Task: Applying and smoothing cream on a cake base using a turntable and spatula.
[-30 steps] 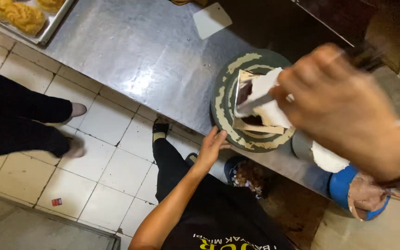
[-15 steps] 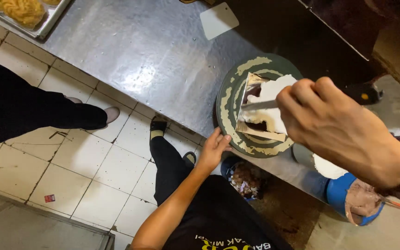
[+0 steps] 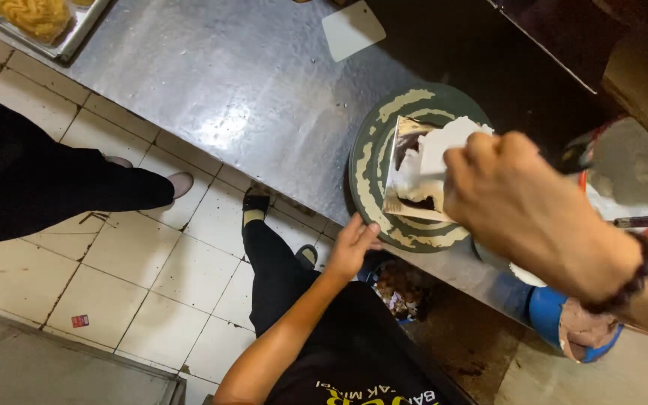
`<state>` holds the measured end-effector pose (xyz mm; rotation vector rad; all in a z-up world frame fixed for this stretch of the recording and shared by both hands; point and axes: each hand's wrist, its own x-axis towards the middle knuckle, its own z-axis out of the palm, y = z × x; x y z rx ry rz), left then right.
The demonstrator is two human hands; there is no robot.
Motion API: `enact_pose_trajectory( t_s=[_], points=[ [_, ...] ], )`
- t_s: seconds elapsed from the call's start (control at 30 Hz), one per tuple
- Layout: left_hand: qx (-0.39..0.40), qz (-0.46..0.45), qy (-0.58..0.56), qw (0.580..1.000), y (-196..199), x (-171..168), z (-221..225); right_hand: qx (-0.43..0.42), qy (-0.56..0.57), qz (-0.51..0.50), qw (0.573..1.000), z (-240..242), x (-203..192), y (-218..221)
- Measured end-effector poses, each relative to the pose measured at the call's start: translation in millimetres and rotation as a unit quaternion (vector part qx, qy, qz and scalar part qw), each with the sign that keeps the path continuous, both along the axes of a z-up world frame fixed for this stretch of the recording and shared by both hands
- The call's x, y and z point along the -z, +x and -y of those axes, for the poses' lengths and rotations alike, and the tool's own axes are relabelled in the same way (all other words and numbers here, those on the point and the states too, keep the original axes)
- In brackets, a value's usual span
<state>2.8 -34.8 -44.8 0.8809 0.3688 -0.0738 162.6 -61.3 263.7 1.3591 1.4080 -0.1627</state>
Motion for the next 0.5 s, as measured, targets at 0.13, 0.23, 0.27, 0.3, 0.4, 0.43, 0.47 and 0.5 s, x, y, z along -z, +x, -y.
enact_pose_trajectory(
  t_s=[0.13,0.23,0.27,0.3,0.4,0.43,0.47,0.5],
  points=[
    [-0.027,0.005,-0.006,1.0,4,18,0,-0.037,0.01,-0.041,0.998,1,-9,-6],
    [0.045,-0.027,0.023,0.998,3,6,3,-0.134,0.13,0.082,0.979,-4,-7,10],
    [0.045,-0.026,0.024,0.998,2,15,8,-0.134,0.13,0.083,0.979,-2,-5,8],
    [0.021,-0.011,-0.015,1.0,2,24,13,-0.091,0.092,0.037,0.991,1,-4,5],
    [-0.016,-0.002,-0.04,0.999,8,29,5,-0.088,0.043,-0.012,0.995,5,-4,-6],
    [-0.027,-0.009,-0.026,0.999,9,27,1,-0.127,0.033,-0.017,0.991,8,-5,-12],
    [-0.026,-0.009,-0.026,0.999,9,32,2,-0.126,0.033,-0.017,0.991,10,-3,-6],
    [-0.023,-0.02,-0.028,0.999,9,36,3,-0.102,0.001,-0.021,0.995,12,-1,1]
  ],
)
